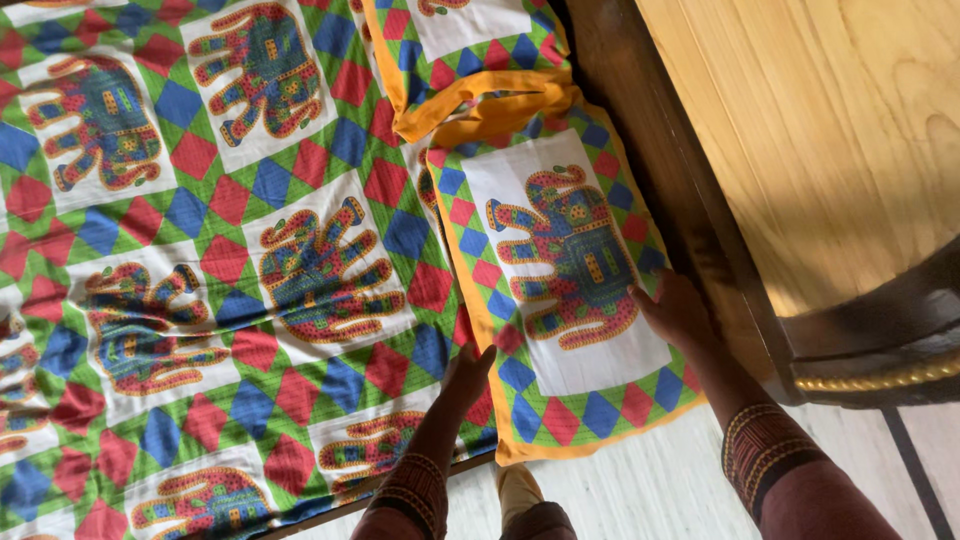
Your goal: The person folds a pillowcase by hand and places it on a table.
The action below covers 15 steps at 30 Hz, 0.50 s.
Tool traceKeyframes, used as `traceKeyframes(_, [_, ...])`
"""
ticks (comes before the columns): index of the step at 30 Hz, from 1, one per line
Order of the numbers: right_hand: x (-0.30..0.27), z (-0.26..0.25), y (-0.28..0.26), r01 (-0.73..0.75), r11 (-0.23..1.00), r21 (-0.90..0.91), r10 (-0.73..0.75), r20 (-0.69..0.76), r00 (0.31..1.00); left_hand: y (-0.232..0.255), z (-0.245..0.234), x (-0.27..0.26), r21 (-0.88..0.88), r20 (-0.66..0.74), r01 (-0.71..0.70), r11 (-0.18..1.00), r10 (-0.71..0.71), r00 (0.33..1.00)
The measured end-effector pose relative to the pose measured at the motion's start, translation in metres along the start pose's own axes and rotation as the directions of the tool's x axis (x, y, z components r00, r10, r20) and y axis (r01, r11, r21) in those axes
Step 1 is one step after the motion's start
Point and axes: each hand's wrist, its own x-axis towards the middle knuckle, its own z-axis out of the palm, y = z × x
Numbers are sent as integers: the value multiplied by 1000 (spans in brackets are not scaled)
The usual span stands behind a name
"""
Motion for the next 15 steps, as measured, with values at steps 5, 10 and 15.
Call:
traceKeyframes(5, [-1,8,7,86,996,-10,-87,-48,995,-4,18,6,24,-3,104,994,-104,995])
traceKeyframes(10, [3,14,14,148,985,95,-140,-87,986,-16,28,11,-79,14,140,987,-139,990])
traceKeyframes(15, [7,18,24,56,984,168,-63,33,997,-20,45,13,-304,186,303,903,-256,949])
